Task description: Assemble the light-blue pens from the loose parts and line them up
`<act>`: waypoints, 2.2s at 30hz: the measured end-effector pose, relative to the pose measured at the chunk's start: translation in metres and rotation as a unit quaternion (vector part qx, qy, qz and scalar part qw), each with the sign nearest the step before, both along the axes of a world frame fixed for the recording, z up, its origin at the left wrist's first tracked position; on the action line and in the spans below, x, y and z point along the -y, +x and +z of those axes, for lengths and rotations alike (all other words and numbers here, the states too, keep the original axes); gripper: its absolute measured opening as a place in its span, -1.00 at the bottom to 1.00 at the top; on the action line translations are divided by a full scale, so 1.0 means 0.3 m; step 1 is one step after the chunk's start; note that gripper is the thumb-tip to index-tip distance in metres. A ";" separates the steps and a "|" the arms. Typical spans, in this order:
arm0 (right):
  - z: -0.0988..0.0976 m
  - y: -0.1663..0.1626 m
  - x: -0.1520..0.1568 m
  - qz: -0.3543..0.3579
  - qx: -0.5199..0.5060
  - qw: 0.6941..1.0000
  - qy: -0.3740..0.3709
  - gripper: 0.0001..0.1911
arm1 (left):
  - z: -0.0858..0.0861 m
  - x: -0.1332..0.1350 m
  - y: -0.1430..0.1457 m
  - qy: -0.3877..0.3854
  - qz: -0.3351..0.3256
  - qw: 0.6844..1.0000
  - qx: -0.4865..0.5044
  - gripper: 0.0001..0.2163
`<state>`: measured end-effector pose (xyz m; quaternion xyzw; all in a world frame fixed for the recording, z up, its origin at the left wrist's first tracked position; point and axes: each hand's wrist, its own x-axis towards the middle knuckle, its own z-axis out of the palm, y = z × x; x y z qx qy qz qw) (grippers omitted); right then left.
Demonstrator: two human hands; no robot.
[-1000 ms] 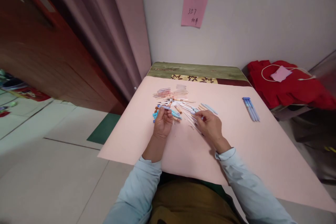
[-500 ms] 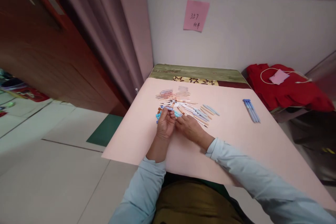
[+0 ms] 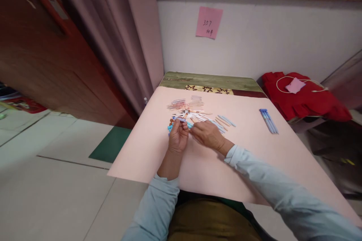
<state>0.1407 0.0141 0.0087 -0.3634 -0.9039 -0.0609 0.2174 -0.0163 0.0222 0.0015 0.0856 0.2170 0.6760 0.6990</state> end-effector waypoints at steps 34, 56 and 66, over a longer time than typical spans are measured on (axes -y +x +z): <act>0.029 0.051 -0.004 -0.389 -0.048 0.896 -0.210 -0.74 | -0.034 -0.006 0.047 0.000 -0.080 0.996 -0.041 -0.94; -0.025 0.046 0.007 -0.295 -0.409 0.838 -0.207 -0.82 | -0.034 -0.003 0.055 -0.017 -0.087 0.995 -0.034 -0.96; -0.042 0.021 0.064 -0.112 -0.606 0.744 -0.259 -0.79 | -0.046 -0.004 0.059 0.017 -0.102 0.993 -0.064 -0.91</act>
